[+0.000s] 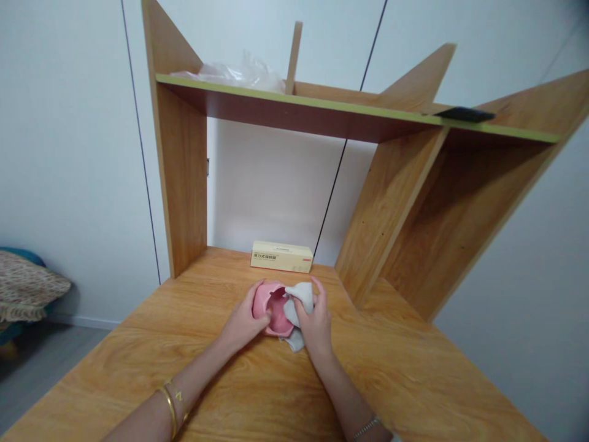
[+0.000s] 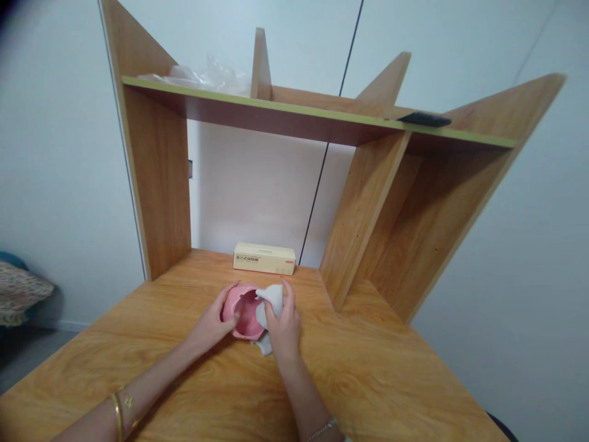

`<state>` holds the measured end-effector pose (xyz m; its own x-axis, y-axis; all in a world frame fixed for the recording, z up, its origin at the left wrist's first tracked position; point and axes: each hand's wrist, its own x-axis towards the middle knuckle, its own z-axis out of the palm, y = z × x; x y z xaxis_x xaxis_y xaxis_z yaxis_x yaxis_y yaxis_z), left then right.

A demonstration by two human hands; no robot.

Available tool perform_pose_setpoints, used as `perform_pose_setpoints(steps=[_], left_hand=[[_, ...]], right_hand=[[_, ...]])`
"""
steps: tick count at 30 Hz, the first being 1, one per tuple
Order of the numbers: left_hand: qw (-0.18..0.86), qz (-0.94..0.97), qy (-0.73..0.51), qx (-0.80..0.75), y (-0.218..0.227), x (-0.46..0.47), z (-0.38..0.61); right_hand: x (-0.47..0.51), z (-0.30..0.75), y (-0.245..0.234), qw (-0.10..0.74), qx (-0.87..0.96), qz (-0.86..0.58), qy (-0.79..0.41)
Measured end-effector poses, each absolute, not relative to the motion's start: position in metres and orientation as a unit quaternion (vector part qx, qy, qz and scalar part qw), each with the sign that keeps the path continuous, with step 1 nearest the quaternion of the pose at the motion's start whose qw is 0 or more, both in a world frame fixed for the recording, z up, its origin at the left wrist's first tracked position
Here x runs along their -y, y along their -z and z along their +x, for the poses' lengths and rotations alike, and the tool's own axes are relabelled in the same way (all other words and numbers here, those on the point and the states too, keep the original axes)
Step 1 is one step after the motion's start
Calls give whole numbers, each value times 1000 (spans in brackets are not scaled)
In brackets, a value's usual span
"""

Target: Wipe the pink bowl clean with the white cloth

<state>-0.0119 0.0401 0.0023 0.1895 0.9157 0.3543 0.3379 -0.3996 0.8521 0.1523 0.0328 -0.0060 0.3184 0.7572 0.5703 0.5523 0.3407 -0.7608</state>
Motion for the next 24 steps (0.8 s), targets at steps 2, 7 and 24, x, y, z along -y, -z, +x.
perform_pose_setpoints(steps=[2,7,24], left_hand=[[312,707,-454,-443,-3,-39,-12],[290,722,-445,-443,-4,-38,-13],[317,698,-501,-402,1,-49,-15]], right_hand=[[-36,152,7,585,590,-547,-101],[-46,150,14,543,600,-579,-101],[-34,146,-11,438,685,-580,50]])
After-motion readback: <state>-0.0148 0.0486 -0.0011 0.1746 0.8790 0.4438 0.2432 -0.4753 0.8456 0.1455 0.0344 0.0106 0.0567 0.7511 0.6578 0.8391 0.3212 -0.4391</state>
